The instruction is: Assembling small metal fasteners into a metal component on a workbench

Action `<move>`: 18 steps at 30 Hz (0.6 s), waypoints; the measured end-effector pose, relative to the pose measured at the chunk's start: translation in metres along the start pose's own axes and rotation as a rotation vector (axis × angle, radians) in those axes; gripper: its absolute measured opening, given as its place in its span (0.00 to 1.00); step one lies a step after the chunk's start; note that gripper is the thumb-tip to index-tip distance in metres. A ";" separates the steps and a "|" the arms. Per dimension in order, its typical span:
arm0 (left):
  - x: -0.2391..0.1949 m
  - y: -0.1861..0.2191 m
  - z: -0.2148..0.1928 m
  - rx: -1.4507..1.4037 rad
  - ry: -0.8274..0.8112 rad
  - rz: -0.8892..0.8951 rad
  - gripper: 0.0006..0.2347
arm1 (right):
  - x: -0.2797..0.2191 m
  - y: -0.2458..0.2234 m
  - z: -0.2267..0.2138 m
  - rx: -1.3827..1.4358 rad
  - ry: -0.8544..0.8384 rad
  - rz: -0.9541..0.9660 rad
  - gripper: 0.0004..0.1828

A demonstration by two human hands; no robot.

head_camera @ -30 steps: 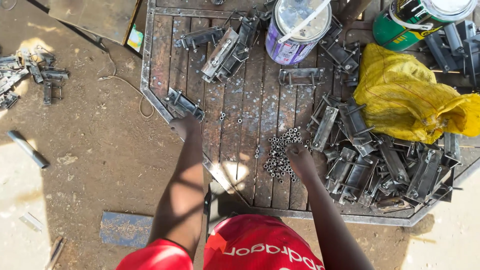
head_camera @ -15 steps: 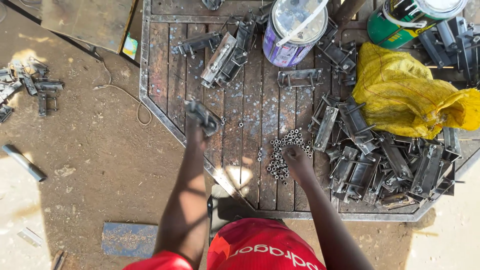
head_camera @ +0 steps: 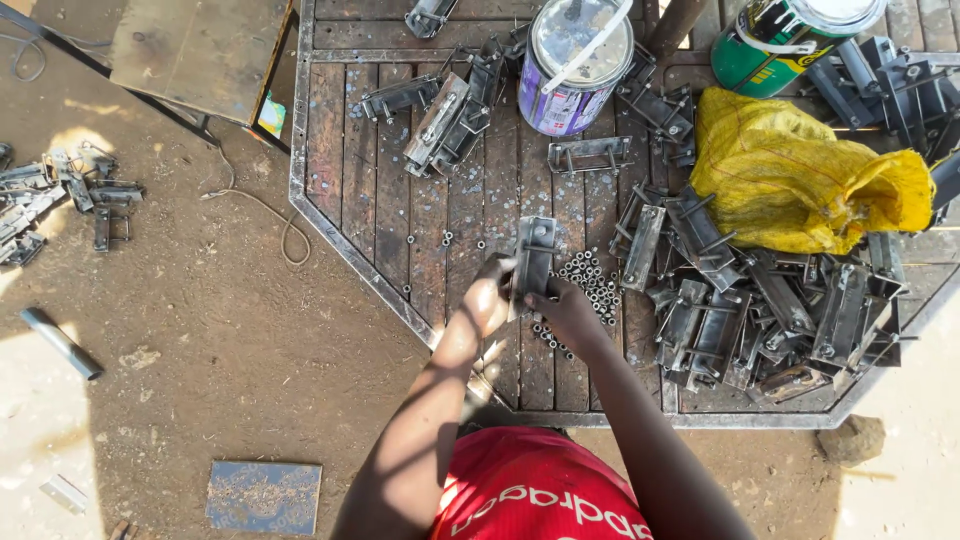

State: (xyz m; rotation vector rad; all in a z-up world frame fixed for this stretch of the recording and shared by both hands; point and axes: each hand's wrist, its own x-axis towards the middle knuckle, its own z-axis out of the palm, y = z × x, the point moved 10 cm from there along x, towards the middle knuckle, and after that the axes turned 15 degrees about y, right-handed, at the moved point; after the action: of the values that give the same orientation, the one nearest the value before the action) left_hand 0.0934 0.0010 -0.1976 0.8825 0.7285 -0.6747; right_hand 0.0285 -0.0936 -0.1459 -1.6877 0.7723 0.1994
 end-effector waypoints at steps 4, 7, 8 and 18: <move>0.010 -0.003 -0.006 0.013 0.010 -0.006 0.14 | 0.003 0.006 -0.008 0.034 -0.037 -0.066 0.23; 0.024 -0.022 -0.007 0.058 -0.069 -0.008 0.25 | -0.015 -0.007 -0.001 0.028 -0.170 -0.095 0.27; -0.008 -0.001 0.008 0.734 -0.050 0.265 0.23 | -0.029 -0.018 -0.003 0.062 -0.179 -0.033 0.30; -0.017 0.022 0.019 1.197 0.421 0.941 0.23 | -0.027 -0.016 -0.035 0.054 0.000 -0.090 0.15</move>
State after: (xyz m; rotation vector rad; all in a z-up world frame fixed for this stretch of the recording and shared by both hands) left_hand 0.1056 -0.0012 -0.1663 2.3101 0.1145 0.0204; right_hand 0.0081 -0.1146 -0.1089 -1.6669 0.6942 0.1150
